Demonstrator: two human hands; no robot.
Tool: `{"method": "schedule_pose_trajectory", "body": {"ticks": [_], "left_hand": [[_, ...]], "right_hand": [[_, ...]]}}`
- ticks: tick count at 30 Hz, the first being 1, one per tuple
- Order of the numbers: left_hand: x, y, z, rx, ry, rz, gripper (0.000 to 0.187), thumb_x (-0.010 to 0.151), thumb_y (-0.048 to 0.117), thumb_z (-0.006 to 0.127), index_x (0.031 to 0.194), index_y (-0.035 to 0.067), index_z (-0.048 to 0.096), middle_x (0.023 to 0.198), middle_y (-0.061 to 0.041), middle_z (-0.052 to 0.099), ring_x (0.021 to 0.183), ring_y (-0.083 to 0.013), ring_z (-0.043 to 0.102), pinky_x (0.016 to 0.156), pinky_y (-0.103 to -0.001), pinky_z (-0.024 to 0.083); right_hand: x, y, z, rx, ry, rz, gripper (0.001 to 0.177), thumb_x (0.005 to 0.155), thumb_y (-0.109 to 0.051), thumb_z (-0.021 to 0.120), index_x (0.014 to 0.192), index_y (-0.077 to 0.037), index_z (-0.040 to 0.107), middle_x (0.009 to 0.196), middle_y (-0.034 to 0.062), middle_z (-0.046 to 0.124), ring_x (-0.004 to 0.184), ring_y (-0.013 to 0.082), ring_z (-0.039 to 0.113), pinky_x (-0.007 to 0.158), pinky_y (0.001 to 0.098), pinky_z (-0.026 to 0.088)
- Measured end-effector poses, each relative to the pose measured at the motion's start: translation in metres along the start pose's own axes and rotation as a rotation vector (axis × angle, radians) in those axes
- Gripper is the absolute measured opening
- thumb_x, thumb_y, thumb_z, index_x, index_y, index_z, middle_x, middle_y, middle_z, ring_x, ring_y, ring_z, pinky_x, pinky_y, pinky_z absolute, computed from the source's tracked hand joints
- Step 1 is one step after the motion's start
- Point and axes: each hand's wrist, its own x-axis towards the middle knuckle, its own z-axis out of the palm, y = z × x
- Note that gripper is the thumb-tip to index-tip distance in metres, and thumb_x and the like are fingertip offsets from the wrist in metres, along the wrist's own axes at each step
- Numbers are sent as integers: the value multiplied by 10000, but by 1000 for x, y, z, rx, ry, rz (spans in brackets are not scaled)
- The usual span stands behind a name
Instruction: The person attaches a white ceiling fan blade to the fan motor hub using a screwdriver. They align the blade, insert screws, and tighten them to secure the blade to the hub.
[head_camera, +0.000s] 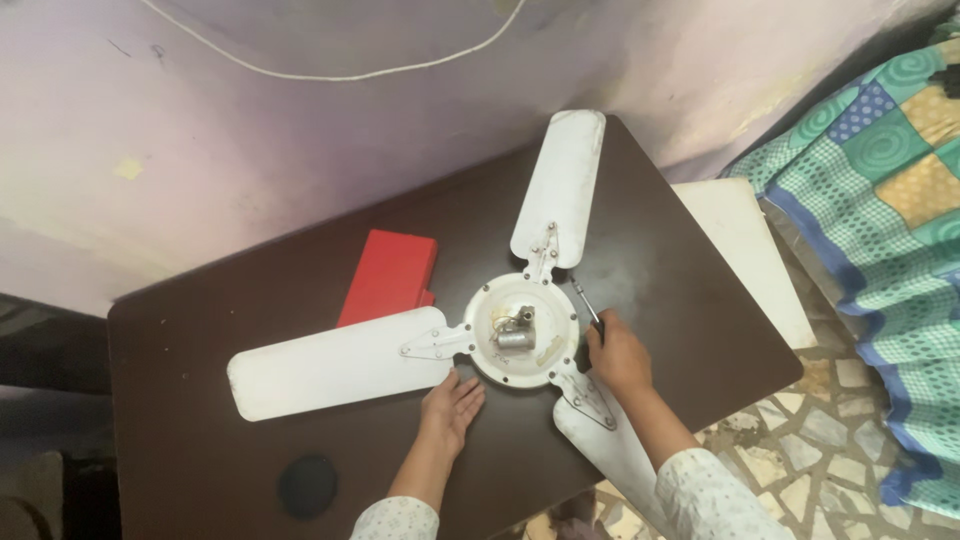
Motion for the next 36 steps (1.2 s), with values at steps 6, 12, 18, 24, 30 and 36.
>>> {"method": "schedule_pose_trajectory", "body": {"ticks": [6, 12, 18, 24, 30, 36], "left_hand": [[-16, -27, 45, 276, -2, 39, 653, 947, 249, 660, 1507, 28, 404, 1435, -170, 564, 1235, -362, 616, 988, -437, 545], [-10, -42, 63, 246, 98, 70, 696, 965, 251, 649, 1542, 44, 319, 1402, -216, 557, 1157, -392, 646, 937, -452, 597], [12, -62, 53, 150, 120, 140, 736, 963, 230, 663, 1524, -38, 269, 1328, -247, 575, 1075, -381, 683, 892, -462, 631], [2, -80, 55, 113, 127, 173, 684, 962, 236, 660, 1470, -58, 308, 1289, -252, 589, 1043, -377, 687, 902, -468, 633], [-29, -98, 57, 77, 148, 210, 552, 957, 216, 665, 1343, -90, 415, 1223, -237, 593, 1027, -399, 697, 892, -477, 637], [-43, -101, 42, 19, 163, 225, 494, 956, 216, 672, 1287, -77, 451, 1231, -233, 569, 1046, -396, 652, 890, -482, 637]], "right_hand": [[14, 29, 20, 20, 83, -143, 423, 933, -153, 581, 1354, -117, 565, 1274, 163, 599, 1230, 376, 539, 985, 501, 468], [20, 42, 23, -27, 26, -244, 593, 874, -53, 616, 1452, -154, 532, 1293, 147, 581, 1241, 350, 532, 1066, 448, 448], [4, 44, 11, -28, 90, -347, 574, 877, -185, 651, 1432, -114, 525, 1429, 160, 502, 1339, 339, 435, 1071, 566, 306], [-14, 47, 5, -40, -65, -450, 488, 943, -440, 637, 1300, -107, 658, 1577, 210, 351, 1523, 367, 209, 1219, 604, 66], [-29, 45, -3, 9, -129, -500, 670, 829, -550, 701, 1272, -49, 669, 1601, 261, 295, 1535, 413, 139, 1214, 611, 4], [-51, 38, -15, -57, -231, -547, 1087, 645, -640, 816, 1498, -52, 487, 1569, 251, 285, 1520, 397, 116, 1205, 603, -4]]}}
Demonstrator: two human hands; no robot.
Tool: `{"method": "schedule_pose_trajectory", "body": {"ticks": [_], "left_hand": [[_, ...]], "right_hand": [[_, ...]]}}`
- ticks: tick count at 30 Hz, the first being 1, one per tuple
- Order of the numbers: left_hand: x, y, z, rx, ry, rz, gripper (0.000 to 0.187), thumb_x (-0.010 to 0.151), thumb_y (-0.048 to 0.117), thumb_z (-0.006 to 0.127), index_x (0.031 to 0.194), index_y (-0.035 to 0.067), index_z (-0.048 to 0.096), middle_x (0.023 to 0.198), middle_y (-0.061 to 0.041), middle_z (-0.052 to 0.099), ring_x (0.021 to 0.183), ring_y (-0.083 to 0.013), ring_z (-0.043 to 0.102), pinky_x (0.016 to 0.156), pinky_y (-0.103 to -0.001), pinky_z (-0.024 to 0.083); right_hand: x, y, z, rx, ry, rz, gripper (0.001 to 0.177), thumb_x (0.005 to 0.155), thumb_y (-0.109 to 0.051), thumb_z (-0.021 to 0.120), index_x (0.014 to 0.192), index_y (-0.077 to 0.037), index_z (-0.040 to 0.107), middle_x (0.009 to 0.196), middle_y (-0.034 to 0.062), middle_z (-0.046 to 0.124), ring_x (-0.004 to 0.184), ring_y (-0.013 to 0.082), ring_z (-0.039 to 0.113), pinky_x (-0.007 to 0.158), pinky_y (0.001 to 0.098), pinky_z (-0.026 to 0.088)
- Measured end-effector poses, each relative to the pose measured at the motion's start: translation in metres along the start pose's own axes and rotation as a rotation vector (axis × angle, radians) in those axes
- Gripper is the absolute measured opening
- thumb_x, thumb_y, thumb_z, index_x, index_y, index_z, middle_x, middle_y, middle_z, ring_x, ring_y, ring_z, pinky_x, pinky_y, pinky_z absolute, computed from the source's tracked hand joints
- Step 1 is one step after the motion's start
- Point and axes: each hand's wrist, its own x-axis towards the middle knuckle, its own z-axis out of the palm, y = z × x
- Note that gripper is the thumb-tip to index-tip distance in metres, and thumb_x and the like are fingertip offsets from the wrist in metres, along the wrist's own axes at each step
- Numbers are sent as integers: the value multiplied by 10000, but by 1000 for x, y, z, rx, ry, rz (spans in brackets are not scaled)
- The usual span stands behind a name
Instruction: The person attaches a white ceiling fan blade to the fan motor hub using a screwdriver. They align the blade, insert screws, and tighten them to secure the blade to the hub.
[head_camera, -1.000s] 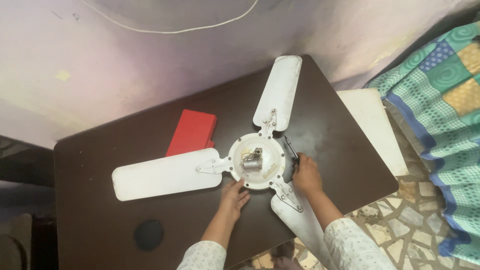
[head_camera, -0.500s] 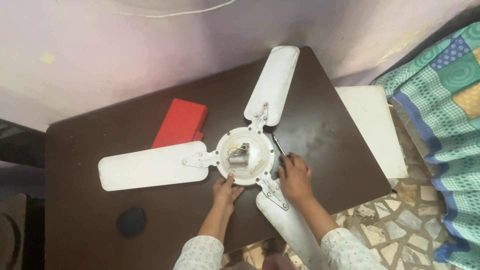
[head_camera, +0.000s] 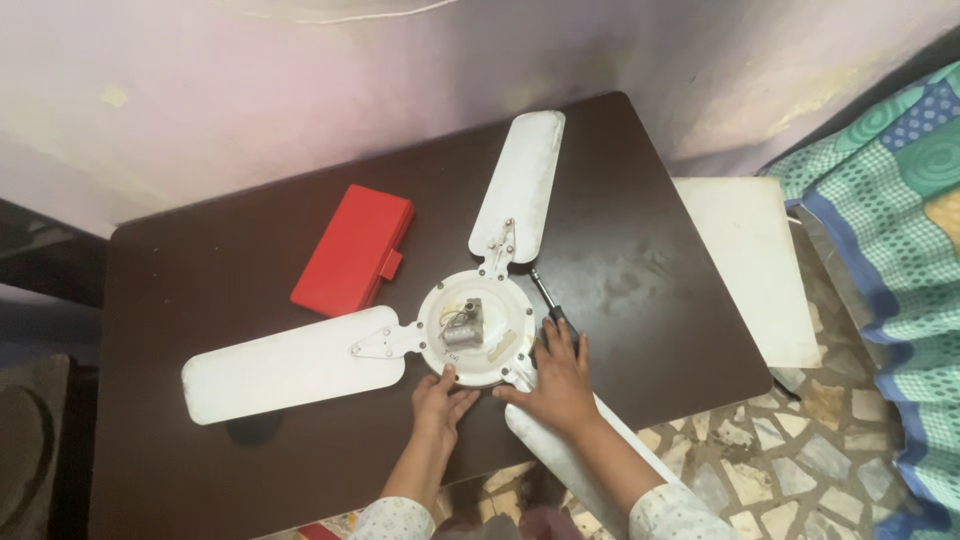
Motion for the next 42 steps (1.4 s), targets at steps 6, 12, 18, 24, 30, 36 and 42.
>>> {"method": "schedule_pose_trajectory", "body": {"ticks": [6, 12, 18, 24, 30, 36, 42], "left_hand": [[-8, -20, -14, -74, -24, -23, 511, 942, 188, 678, 1293, -95, 438, 1259, -244, 556, 1074, -419, 637, 910, -494, 637], [-8, -21, -22, -127, -63, -58, 475, 933, 174, 690, 1265, -66, 449, 1261, -238, 556, 1109, -447, 637, 930, -500, 626], [-7, -14, -52, -102, -102, -60, 441, 926, 184, 713, 1165, -80, 453, 1189, -235, 588, 1044, -449, 660, 913, -517, 632], [-9, -3, -65, -6, -130, -85, 440, 926, 163, 713, 1188, -108, 486, 1169, -248, 607, 1015, -435, 676, 908, -502, 631], [-11, -19, -63, -21, -179, -73, 493, 915, 163, 720, 1258, -107, 492, 1218, -246, 610, 1019, -402, 691, 889, -446, 644], [-2, -24, -58, 5, -161, -70, 532, 916, 133, 725, 1310, -118, 471, 1241, -248, 607, 1026, -406, 694, 874, -440, 645], [21, -14, -52, 43, -181, -29, 506, 924, 148, 711, 1308, -107, 502, 1233, -228, 626, 1001, -398, 701, 847, -437, 646]], "right_hand": [[-2, -4, 7, -101, -122, 44, 1020, 638, -429, 838, 1454, 18, 421, 1625, 233, 233, 1542, 368, 105, 1228, 595, 20], [-4, -13, 9, -68, -32, 5, 954, 646, -367, 827, 1419, 56, 462, 1532, 294, 392, 1417, 354, 416, 1194, 481, 288], [-21, -37, 20, -78, -27, 72, 839, 631, -339, 798, 1345, 12, 531, 1440, 211, 516, 1328, 326, 502, 1066, 485, 394], [-27, -35, 34, -113, -9, 28, 832, 662, -379, 796, 1349, 13, 536, 1453, 233, 503, 1333, 350, 495, 1068, 497, 407], [-31, -26, 30, -241, 38, 2, 841, 708, -439, 814, 1392, -51, 514, 1468, 166, 520, 1342, 306, 511, 1082, 528, 358], [-43, -39, 29, -224, 66, 61, 836, 807, -451, 763, 1485, -83, 441, 1289, 111, 660, 1295, 260, 549, 1082, 549, 339], [-36, -47, 42, -305, 132, 65, 802, 845, -438, 741, 1472, -41, 437, 1142, 87, 725, 1223, 253, 593, 1075, 597, 323]]}}
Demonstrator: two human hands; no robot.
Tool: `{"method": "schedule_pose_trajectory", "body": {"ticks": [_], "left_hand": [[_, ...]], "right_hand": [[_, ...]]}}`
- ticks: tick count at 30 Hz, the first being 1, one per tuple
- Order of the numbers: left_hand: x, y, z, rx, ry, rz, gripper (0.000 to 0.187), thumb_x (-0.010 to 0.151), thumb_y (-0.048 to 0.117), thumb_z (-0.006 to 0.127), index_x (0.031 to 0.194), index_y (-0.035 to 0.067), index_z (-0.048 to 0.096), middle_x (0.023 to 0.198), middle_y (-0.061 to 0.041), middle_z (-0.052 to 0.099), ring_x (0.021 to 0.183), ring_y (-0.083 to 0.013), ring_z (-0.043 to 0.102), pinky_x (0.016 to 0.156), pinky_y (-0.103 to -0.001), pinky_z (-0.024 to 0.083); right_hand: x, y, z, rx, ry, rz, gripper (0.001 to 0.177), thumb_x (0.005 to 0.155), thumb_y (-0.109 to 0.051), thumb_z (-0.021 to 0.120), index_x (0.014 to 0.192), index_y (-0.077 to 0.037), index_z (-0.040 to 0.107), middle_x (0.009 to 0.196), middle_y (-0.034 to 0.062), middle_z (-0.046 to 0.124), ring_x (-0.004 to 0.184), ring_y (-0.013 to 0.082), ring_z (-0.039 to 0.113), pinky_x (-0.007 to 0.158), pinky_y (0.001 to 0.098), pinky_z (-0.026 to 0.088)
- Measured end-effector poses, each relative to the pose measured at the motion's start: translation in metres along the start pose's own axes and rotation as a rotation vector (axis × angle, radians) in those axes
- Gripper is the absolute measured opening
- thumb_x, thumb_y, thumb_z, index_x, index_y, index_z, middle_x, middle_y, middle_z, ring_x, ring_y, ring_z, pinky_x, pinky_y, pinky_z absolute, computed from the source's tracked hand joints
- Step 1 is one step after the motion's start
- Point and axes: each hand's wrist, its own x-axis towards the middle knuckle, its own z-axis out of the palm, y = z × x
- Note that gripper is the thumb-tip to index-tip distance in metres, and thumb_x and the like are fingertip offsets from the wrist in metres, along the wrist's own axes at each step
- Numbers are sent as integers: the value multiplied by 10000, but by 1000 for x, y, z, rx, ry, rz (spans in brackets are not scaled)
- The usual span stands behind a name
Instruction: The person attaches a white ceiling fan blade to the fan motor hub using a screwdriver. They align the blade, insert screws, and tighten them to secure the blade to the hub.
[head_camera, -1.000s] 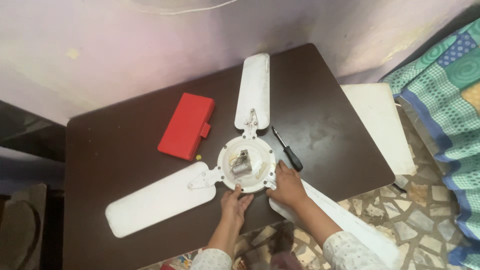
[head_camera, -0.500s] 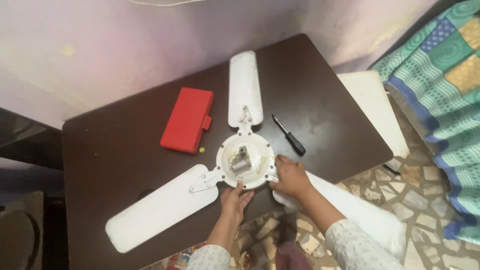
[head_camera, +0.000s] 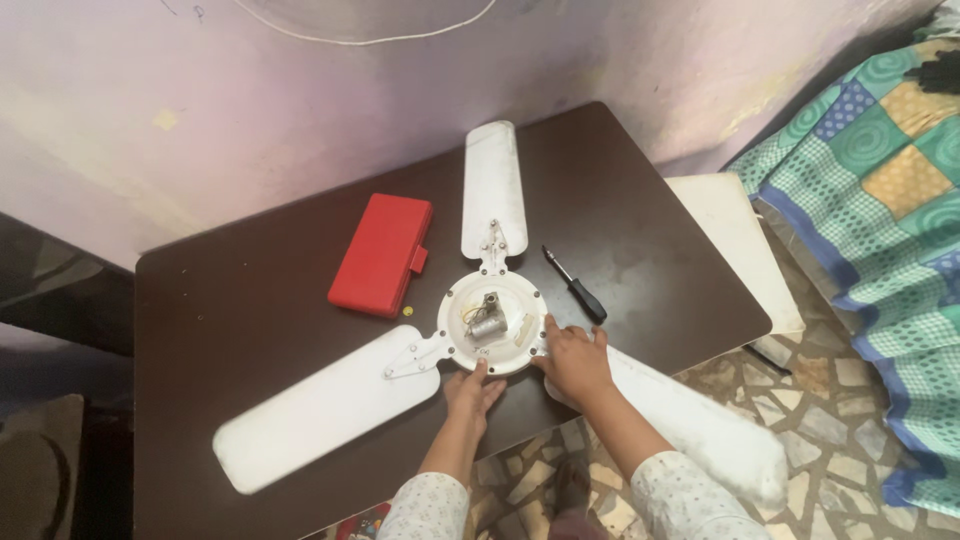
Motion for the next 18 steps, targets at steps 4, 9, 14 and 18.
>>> {"method": "schedule_pose_trajectory", "body": {"ticks": [4, 9, 14, 18], "left_hand": [[16, 10, 0, 121, 25, 8, 487, 945, 166, 700, 1315, -96, 523, 1229, -229, 642, 989, -391, 697, 848, -445, 645], [27, 18, 3, 131, -30, -24, 477, 972, 117, 630, 1371, -101, 485, 1296, -231, 627, 1024, -373, 706, 884, -443, 646], [9, 19, -6, 124, -35, -40, 549, 958, 144, 646, 1451, 15, 440, 1359, -206, 598, 1183, -376, 643, 985, -439, 568], [-15, 36, -34, 11, 83, 15, 630, 957, 209, 663, 1505, 85, 379, 1409, -170, 531, 1295, -385, 535, 1049, -488, 489]], "right_hand": [[6, -5, -1, -3, -70, 60, 823, 854, -463, 727, 1489, -41, 420, 1118, 81, 731, 1198, 230, 614, 1111, 609, 300], [7, -7, -3, -8, -79, 105, 831, 875, -483, 713, 1522, -68, 400, 1169, 103, 710, 1212, 240, 608, 1129, 597, 302], [3, 24, -3, 284, 304, 176, 870, 854, -469, 721, 1540, -66, 372, 1513, 179, 474, 1441, 307, 388, 1179, 606, 199], [-23, 84, -18, 349, 662, 343, 849, 989, -466, 604, 1646, -67, 242, 1708, 208, 170, 1590, 400, 107, 1234, 627, 98]]}}
